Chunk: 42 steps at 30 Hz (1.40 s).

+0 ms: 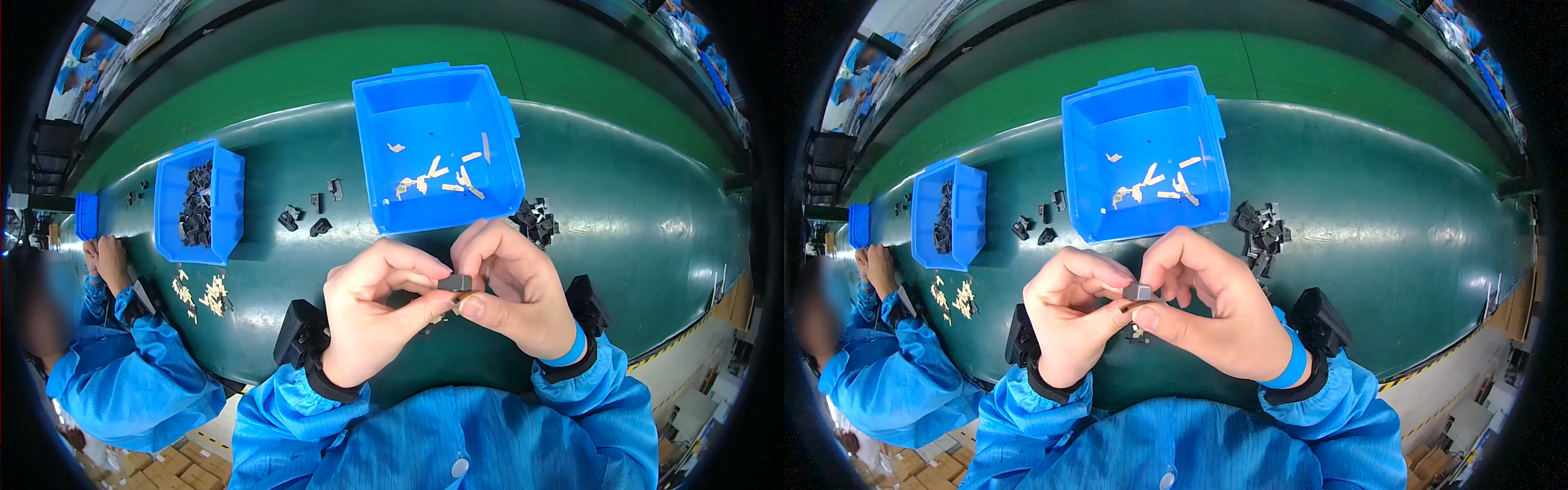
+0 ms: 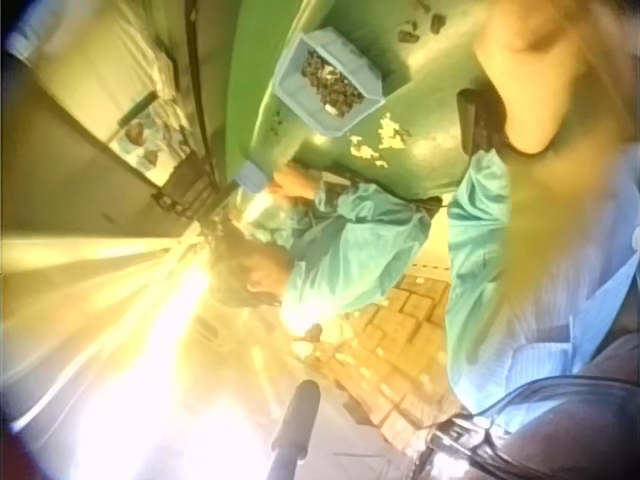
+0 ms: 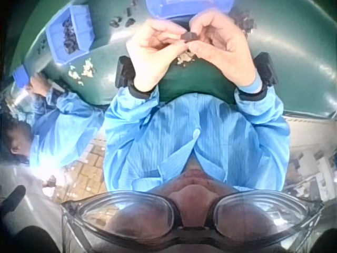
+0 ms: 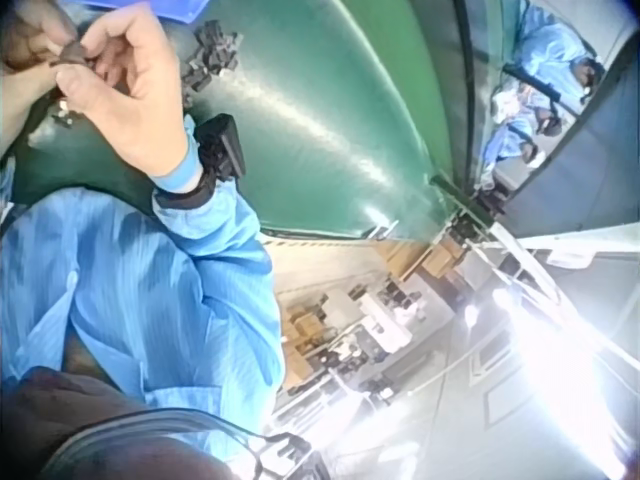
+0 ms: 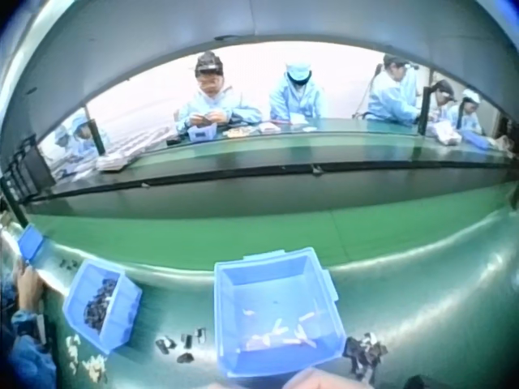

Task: Manually assemble small plastic and metal components at a factory workbench.

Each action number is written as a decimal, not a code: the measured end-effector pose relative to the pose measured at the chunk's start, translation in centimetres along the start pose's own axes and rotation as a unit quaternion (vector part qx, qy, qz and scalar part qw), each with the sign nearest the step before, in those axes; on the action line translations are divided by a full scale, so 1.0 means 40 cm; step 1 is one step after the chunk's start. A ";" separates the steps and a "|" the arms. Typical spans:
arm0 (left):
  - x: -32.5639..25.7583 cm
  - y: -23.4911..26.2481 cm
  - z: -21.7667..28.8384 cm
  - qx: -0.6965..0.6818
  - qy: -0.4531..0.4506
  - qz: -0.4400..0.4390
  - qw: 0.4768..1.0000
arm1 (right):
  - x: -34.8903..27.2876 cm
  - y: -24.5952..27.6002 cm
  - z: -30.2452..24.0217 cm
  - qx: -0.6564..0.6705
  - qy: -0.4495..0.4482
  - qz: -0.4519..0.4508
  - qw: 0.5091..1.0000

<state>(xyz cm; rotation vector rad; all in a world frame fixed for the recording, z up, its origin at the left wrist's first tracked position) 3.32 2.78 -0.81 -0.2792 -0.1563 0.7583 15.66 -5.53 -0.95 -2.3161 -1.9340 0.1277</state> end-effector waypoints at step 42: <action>-0.017 -0.026 -0.017 -0.056 0.014 -0.080 0.995 | -0.029 -0.018 -0.002 -0.057 0.152 0.104 0.981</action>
Point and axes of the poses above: each hand's wrist, its own x-axis towards the middle knuckle, its own y-axis out of the back of the hand, z = x × y, the point moved 5 cm from there along x, towards the middle knuckle, and after that the axes turned 5 degrees about -x, right-handed, at the moved point
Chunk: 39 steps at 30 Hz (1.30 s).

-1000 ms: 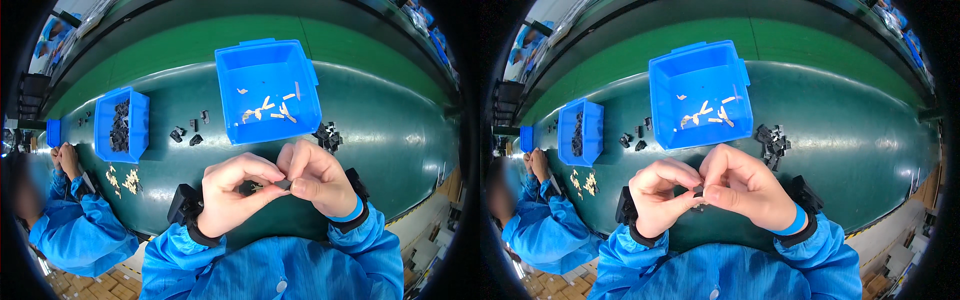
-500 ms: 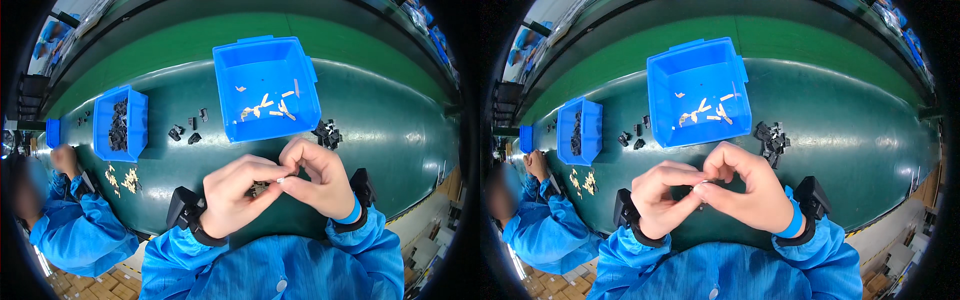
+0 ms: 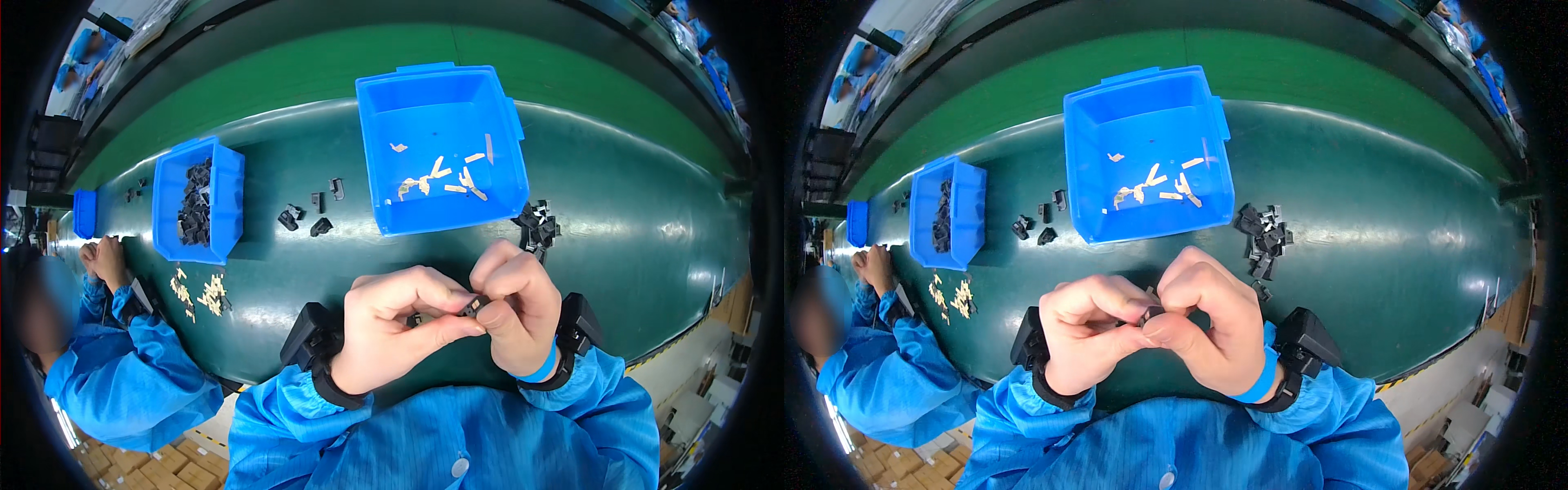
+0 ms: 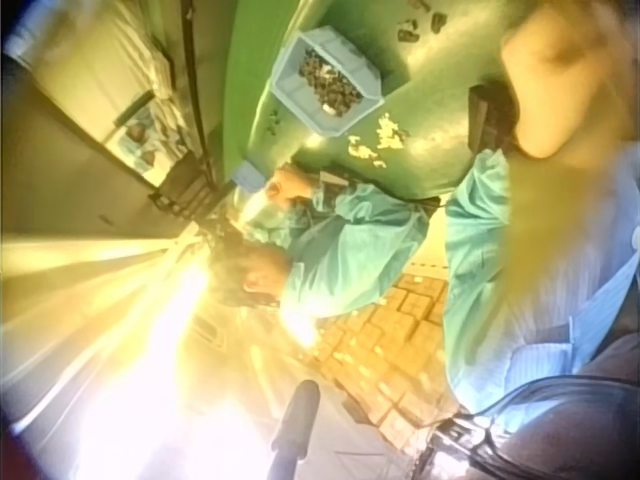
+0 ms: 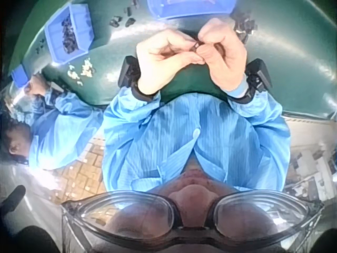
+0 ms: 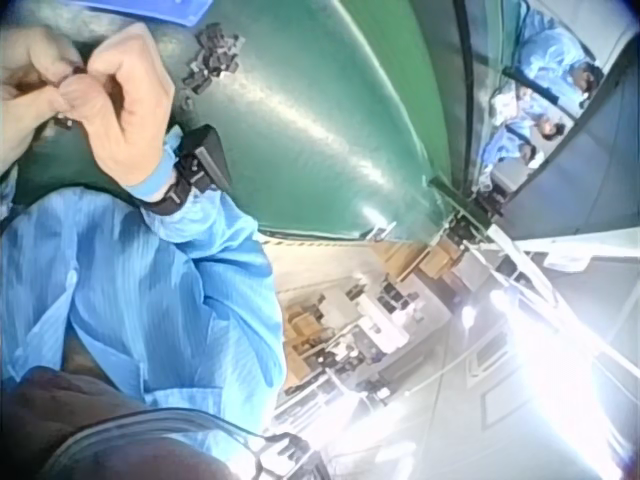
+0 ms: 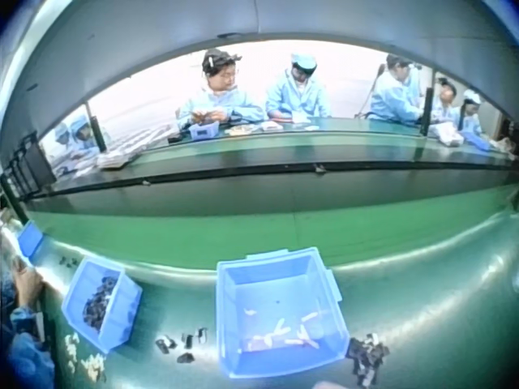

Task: Manually assemble small plastic and metal components at a factory workbench.

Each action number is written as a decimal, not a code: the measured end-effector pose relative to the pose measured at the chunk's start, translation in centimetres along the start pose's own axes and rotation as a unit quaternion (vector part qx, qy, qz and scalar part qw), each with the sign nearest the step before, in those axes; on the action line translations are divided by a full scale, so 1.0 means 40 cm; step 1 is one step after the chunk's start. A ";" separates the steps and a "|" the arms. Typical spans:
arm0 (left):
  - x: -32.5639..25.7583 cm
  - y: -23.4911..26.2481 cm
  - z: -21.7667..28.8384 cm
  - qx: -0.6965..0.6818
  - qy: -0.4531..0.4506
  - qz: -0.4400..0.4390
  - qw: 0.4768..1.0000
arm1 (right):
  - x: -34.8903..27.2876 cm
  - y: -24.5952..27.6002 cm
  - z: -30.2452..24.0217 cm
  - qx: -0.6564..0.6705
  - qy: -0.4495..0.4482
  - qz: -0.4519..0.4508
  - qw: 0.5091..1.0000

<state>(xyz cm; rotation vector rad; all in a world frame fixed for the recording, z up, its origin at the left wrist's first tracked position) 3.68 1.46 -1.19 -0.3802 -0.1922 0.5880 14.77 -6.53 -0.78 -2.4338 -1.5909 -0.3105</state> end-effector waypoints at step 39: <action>-0.005 0.052 0.114 0.437 -0.313 0.117 0.835 | 0.032 -0.030 -0.023 -0.357 0.039 -0.143 0.922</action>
Point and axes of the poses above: each hand's wrist, its own x-axis towards the middle knuckle, its own y-axis out of the back of the hand, z = x × y, the point moved 5 cm from there along x, towards the middle knuckle, and after that the axes turned 5 degrees about -x, right-handed, at the moved point
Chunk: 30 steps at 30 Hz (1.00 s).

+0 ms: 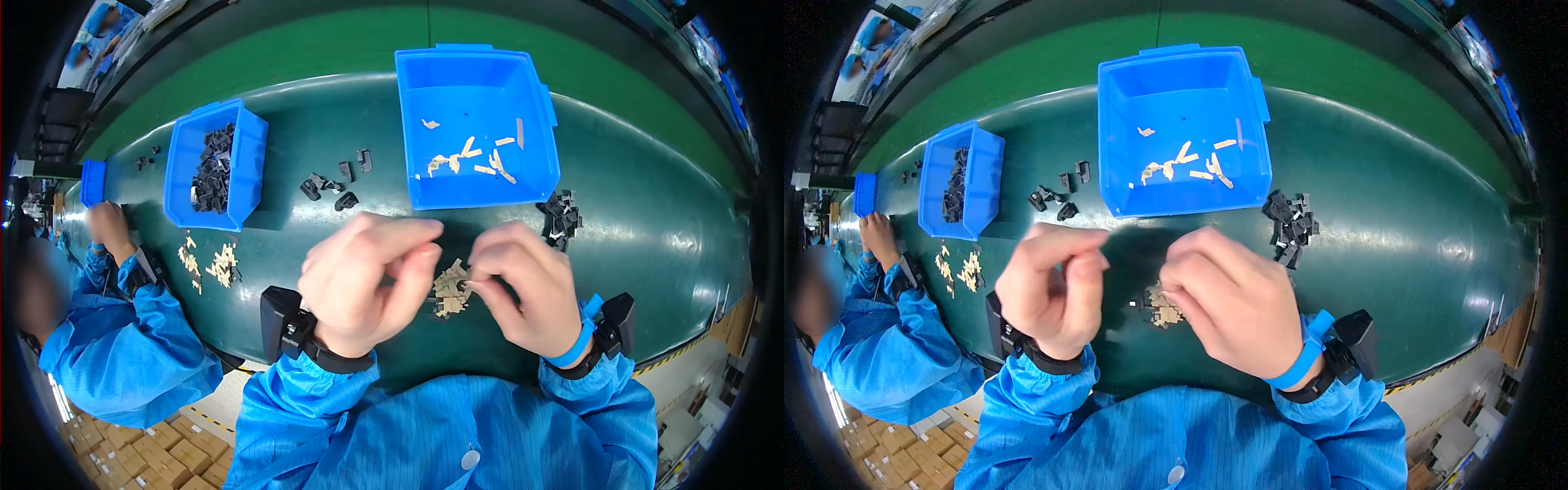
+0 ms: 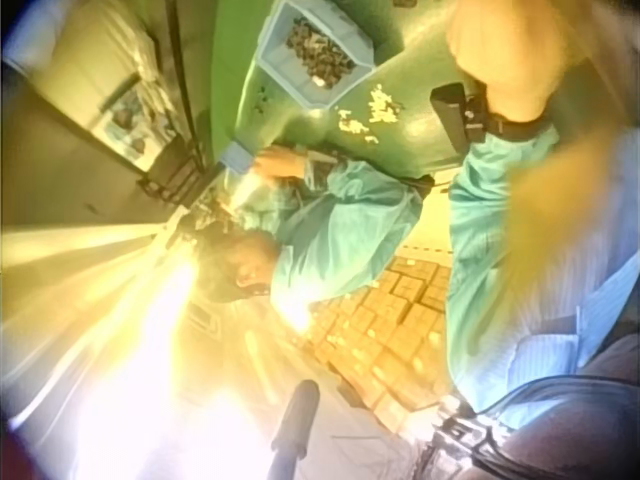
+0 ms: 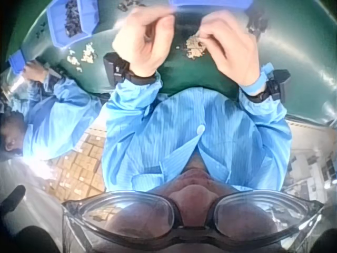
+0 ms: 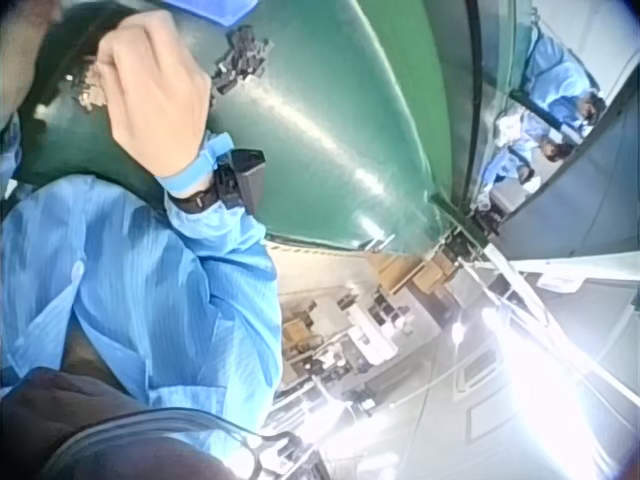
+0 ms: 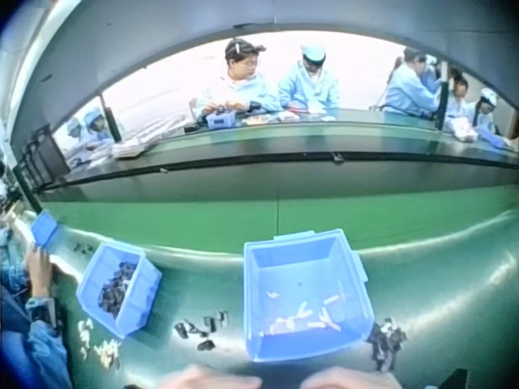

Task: Manually assemble small plastic and metal components at a factory workbench.

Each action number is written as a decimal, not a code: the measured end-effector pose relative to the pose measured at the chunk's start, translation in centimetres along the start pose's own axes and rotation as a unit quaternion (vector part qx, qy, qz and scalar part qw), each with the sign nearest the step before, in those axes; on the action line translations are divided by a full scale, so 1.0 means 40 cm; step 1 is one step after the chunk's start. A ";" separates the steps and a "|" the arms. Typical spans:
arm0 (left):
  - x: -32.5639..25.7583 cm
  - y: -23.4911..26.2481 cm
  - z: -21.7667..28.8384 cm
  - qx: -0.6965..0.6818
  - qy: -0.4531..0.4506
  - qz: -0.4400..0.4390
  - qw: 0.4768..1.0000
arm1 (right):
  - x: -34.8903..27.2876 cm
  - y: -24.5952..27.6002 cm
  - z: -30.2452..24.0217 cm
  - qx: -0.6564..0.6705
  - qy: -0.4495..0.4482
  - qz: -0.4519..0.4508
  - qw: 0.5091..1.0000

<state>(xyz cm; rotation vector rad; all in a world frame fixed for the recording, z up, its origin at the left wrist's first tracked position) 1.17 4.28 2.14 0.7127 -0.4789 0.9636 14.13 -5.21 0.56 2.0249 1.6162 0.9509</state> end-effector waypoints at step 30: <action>-0.055 -0.090 -0.042 -0.411 0.419 -0.124 0.800 | -0.018 0.031 0.019 0.109 -0.060 0.090 0.988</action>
Point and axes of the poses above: each hand's wrist, its own x-axis towards the middle knuckle, its own y-axis out of the back of the hand, z = x × y, the point moved 5 cm from there along x, towards the middle knuckle, and after that the axes turned 5 degrees about -x, right-handed, at the moved point
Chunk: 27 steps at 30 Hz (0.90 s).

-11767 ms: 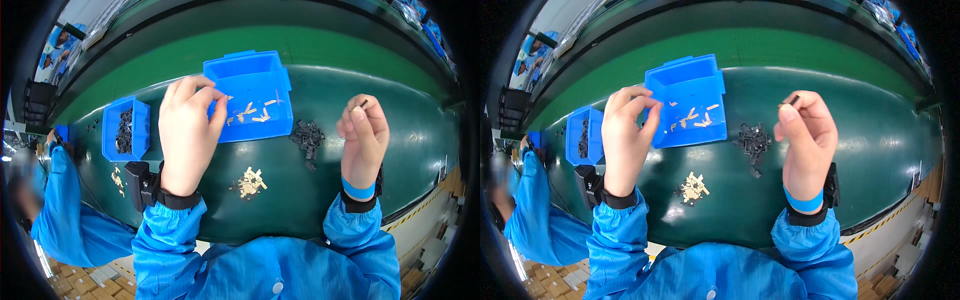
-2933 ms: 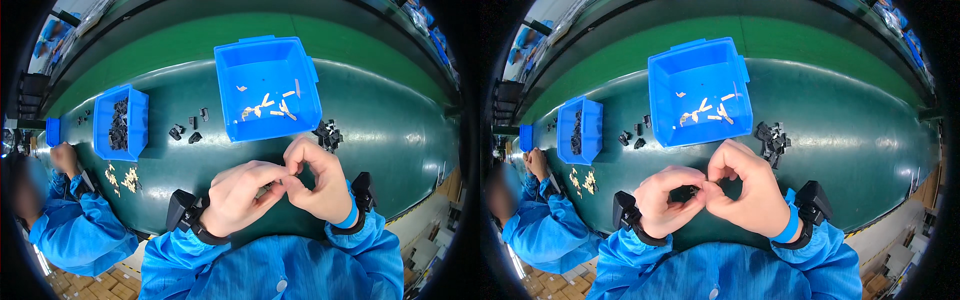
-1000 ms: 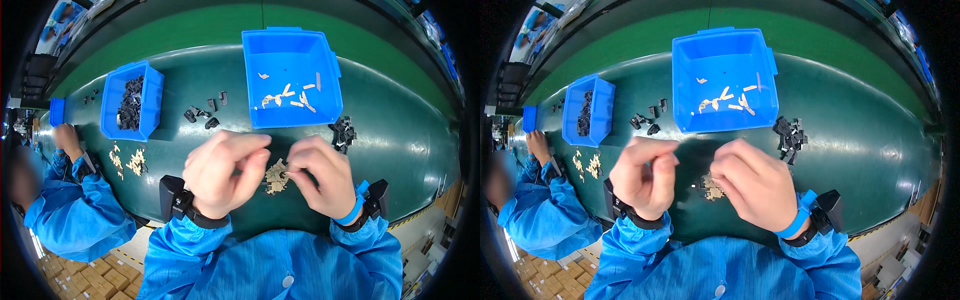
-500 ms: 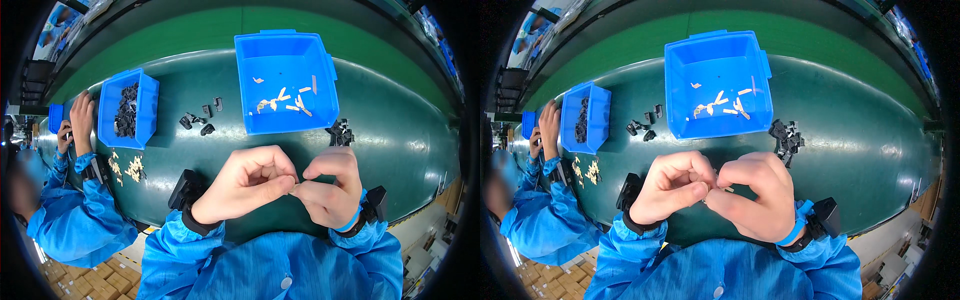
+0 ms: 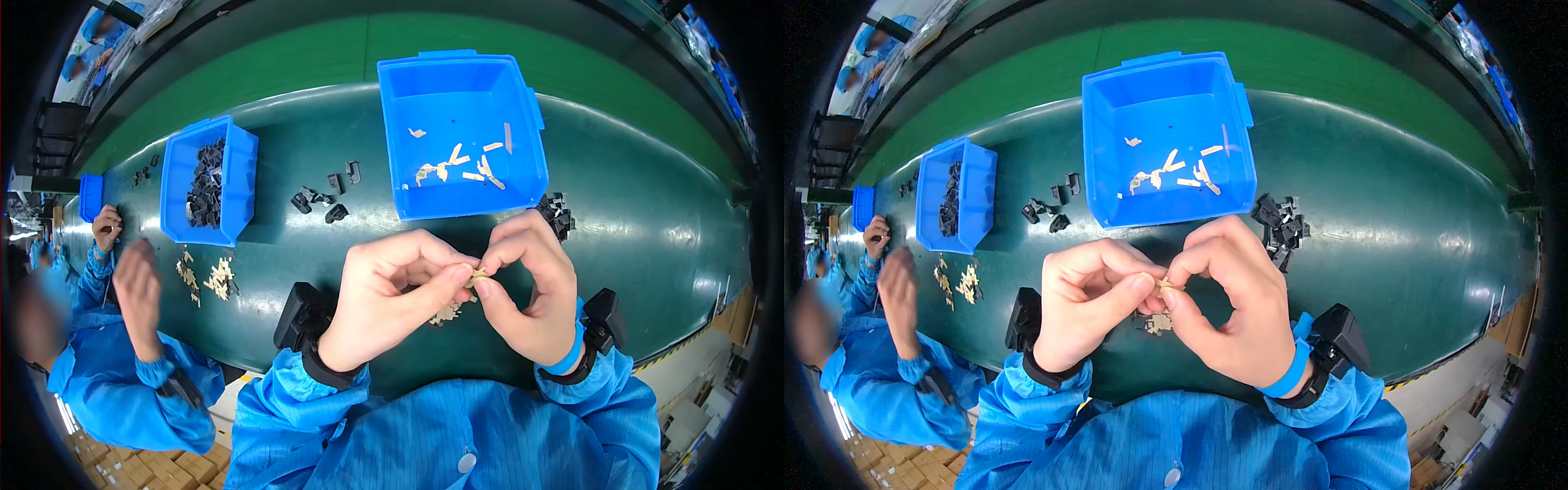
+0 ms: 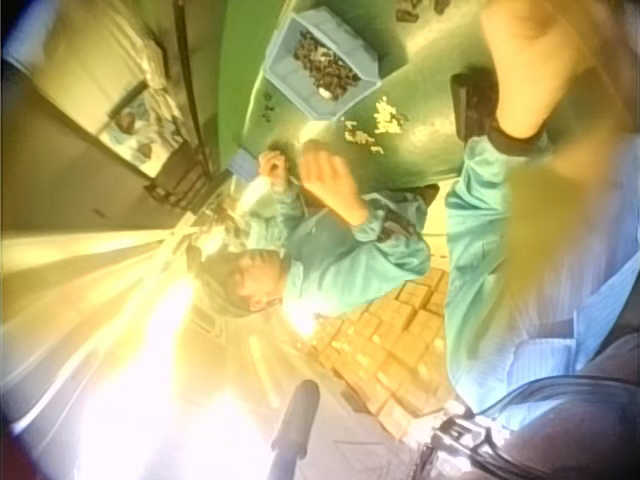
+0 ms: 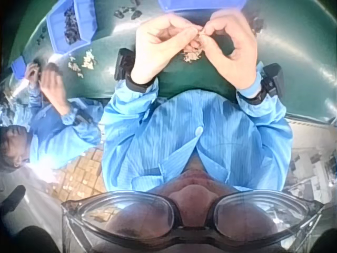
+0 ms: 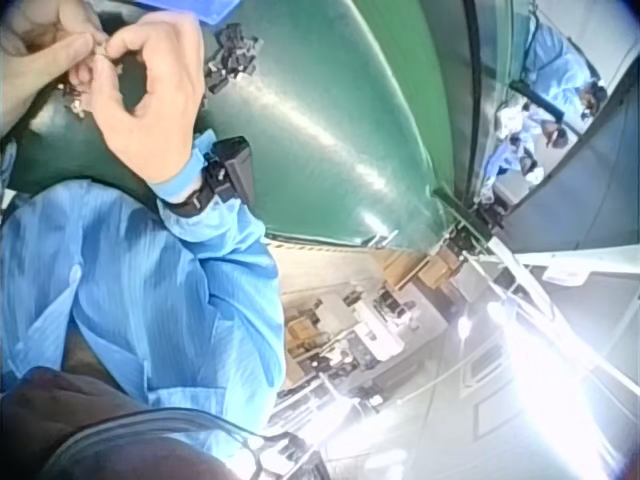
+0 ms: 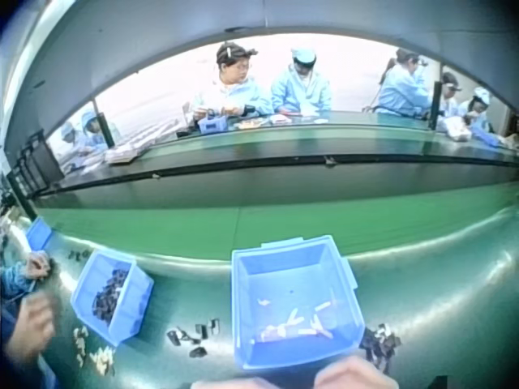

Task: Manually assemble small plastic and metal components at a factory workbench.

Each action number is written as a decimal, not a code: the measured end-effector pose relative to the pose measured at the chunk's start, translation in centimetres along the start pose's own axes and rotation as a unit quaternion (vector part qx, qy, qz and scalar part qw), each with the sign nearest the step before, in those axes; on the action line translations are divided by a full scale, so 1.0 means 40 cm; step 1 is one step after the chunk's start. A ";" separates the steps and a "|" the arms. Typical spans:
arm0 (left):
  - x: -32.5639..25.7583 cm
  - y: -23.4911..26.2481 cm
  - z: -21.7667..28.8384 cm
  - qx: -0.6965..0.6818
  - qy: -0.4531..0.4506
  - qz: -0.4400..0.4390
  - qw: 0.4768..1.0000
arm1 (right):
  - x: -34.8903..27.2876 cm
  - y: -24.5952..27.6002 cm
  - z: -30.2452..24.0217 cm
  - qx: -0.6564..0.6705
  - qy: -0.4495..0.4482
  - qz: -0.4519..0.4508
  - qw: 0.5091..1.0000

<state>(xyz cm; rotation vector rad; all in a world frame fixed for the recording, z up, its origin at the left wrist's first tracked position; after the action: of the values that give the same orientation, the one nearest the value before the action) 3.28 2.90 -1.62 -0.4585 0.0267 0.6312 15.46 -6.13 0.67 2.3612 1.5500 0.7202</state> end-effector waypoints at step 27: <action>0.003 -0.011 0.020 0.263 -0.195 0.021 0.945 | 0.002 -0.010 0.006 -0.065 -0.009 0.044 0.997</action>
<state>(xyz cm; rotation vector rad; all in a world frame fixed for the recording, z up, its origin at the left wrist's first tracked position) 3.54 3.01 -0.76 0.1887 -0.1692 0.7169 15.28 -5.89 0.30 2.3455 1.3552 0.7921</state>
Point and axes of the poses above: each hand's wrist, its own x-axis towards the middle knuckle, its own y-axis out of the back of the hand, z = x × y, the point moved 5 cm from there along x, towards the middle knuckle, and after that the axes turned 5 degrees about -x, right-handed, at the moved point
